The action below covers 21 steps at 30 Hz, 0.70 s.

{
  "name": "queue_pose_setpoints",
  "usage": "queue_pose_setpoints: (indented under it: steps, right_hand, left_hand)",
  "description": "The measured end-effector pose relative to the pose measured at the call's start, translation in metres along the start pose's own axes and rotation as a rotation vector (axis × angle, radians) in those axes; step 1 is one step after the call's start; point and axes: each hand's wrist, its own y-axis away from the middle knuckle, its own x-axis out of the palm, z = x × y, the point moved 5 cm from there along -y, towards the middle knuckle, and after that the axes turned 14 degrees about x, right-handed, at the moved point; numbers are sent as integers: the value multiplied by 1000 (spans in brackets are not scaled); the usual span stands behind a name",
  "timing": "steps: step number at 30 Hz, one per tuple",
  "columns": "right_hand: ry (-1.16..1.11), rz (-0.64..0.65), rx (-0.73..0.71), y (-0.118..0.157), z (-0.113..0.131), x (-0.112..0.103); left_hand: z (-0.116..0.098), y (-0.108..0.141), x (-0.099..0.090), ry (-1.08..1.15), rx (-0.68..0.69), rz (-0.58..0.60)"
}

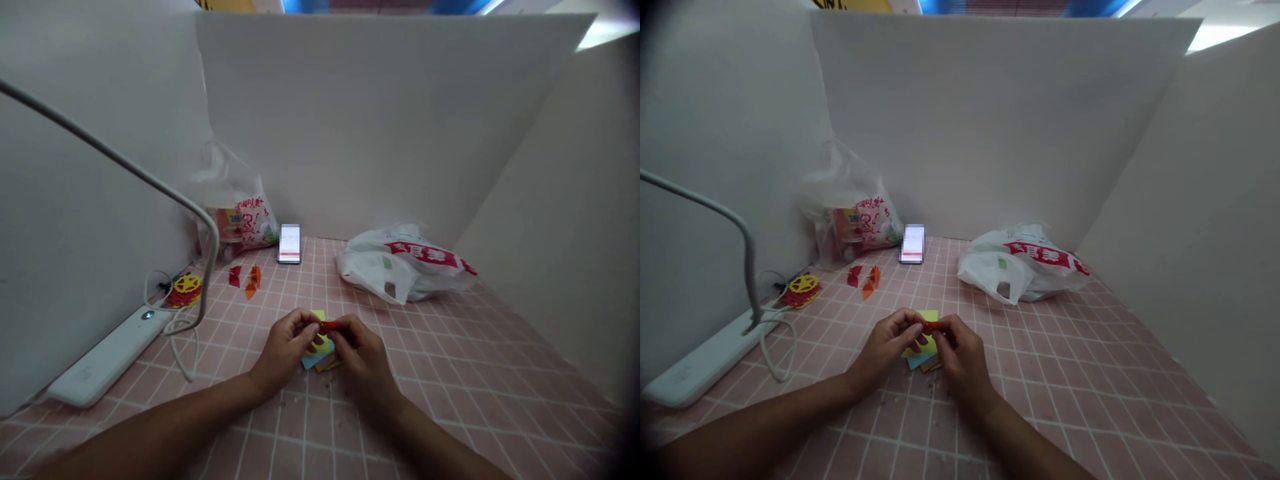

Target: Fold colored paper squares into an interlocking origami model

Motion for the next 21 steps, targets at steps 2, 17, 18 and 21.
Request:
queue_pose_setpoints:
  steps: [2,17,18,21]
  right_hand:
    - [10,-1,-1,1,2,0]
    - [250,1,-295,5,19,2]
    - [260,5,-298,5,19,3]
    - [273,3,-302,5,19,3]
  left_hand:
    - [2,0,0,-1,-4,12]
    - [13,2,0,5,-143,11]
    - [13,2,0,12,-144,14]
    - [14,2,0,33,-146,19]
